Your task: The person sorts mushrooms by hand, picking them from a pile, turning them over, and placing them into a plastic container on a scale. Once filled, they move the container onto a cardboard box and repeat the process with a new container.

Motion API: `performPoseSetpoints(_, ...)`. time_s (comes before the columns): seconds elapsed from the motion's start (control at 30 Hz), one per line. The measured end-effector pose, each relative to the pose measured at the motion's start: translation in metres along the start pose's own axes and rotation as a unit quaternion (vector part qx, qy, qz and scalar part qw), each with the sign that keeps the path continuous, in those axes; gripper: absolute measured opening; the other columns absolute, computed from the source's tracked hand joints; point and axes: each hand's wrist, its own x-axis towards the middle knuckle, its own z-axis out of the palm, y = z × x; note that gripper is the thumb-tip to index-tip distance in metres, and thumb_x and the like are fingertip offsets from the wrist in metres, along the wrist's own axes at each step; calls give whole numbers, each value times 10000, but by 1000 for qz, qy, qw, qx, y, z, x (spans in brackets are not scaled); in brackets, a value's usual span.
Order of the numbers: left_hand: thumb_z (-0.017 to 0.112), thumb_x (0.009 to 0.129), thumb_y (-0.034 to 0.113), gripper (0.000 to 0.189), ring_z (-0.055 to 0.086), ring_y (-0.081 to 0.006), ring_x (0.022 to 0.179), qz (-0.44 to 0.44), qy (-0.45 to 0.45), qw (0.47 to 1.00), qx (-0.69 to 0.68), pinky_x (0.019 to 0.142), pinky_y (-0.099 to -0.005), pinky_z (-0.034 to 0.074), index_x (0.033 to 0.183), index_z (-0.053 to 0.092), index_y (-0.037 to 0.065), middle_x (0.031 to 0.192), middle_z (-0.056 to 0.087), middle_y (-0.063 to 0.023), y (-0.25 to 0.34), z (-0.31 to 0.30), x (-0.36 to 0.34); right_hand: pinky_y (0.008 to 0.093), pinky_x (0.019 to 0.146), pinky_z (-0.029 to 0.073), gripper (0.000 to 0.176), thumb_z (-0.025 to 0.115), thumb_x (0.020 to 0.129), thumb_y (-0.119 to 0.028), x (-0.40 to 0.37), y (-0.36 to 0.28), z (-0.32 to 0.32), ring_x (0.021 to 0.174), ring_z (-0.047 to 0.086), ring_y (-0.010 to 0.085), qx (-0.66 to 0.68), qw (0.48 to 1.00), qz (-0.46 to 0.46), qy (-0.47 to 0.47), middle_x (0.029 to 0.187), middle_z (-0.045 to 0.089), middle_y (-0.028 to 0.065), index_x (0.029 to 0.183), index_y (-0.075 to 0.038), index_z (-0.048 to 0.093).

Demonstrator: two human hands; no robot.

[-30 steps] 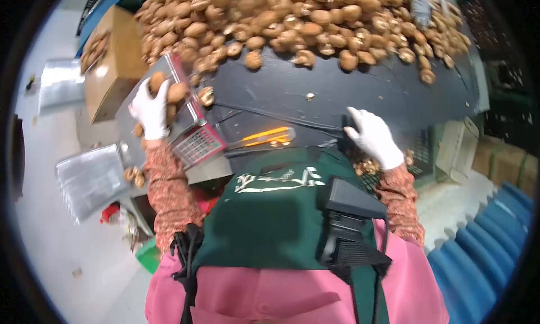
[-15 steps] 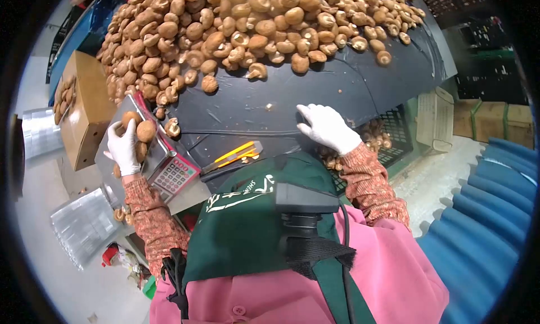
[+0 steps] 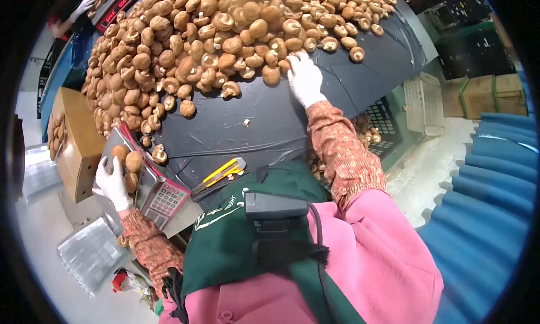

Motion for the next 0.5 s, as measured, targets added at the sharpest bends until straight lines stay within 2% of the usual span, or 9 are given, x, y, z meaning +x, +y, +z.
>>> performPoseSetpoints(0.1, 693, 924, 339, 383, 601, -293, 1182, 51, 71, 995, -42, 1162, -544, 213, 1204, 681, 77, 1232, 670, -101, 7, -34, -10, 366, 807, 544, 448, 678, 896, -228, 4, 10, 1, 937, 681, 249, 256, 960, 111, 3, 1090, 684, 126, 1314, -89, 598)
performPoseSetpoints(0.13, 655, 964, 192, 260, 616, -237, 1155, 69, 104, 990, -67, 1113, -431, 357, 1170, 690, 38, 1197, 697, -86, 18, -44, -17, 331, 782, 547, 421, 677, 933, -251, 7, -3, -29, 892, 681, 179, 428, 858, 262, -113, 1030, 704, 108, 1287, -36, 607)
performPoseSetpoints(0.17, 642, 967, 148, 245, 620, -219, 1133, 36, 88, 980, -172, 1077, -393, 392, 1173, 685, 22, 1190, 695, -86, 36, -52, -27, 256, 721, 531, 405, 671, 968, -264, 2, 0, -30, 844, 650, 138, 571, 762, 280, -121, 1047, 681, 77, 1268, 1, 605)
performPoseSetpoints(0.27, 576, 988, 15, 220, 623, -141, 1056, -16, 27, 919, -393, 959, -284, 485, 1183, 668, -26, 1163, 679, -79, 92, -58, -62, 280, 774, 556, 422, 670, 960, -252, -4, -9, -43, 907, 673, 174, 714, 600, 315, -175, 1113, 676, 81, 1290, -3, 588)
performPoseSetpoints(0.3, 583, 979, 3, 216, 619, -145, 1067, -53, -65, 873, -480, 960, -275, 476, 1174, 672, -29, 1157, 677, -82, 109, -63, -70, 286, 777, 559, 424, 671, 960, -254, -8, -11, -42, 918, 674, 177, 745, 552, 324, -188, 1124, 674, 80, 1292, -6, 585)
performPoseSetpoints(0.33, 582, 975, -5, 214, 617, -139, 1057, 4, -82, 861, -502, 955, -269, 473, 1167, 674, -30, 1145, 679, -79, 125, -58, -79, 291, 780, 563, 427, 672, 960, -256, -12, -14, -41, 929, 675, 180, 774, 501, 331, -202, 1135, 672, 80, 1295, -9, 582)
performPoseSetpoints(0.37, 595, 964, -12, 212, 613, -128, 1051, 11, -132, 864, -486, 949, -268, 473, 1157, 683, -20, 1131, 683, -66, 135, -51, -85, 310, 792, 567, 432, 677, 957, -263, -13, -25, -45, 943, 675, 184, 782, 494, 313, -217, 1138, 672, 83, 1297, -13, 582)
performPoseSetpoints(0.43, 678, 886, 25, 230, 658, -234, 1044, 106, -150, 868, -461, 993, -368, 487, 1111, 720, 47, 1117, 703, -103, 156, -40, -93, 349, 816, 574, 443, 687, 953, -277, -12, -53, -58, 972, 676, 192, 799, 475, 275, -246, 1145, 673, 90, 1300, -23, 582)
performPoseSetpoints(0.5, 713, 871, 52, 270, 648, -221, 1056, 49, -238, 821, -516, 976, -350, 489, 1140, 704, 32, 1136, 687, -111, 183, -48, -99, 364, 874, 567, 499, 678, 956, -282, -23, -67, -56, 1059, 651, 205, 810, 451, 245, -284, 1194, 649, 113, 1352, -16, 532)
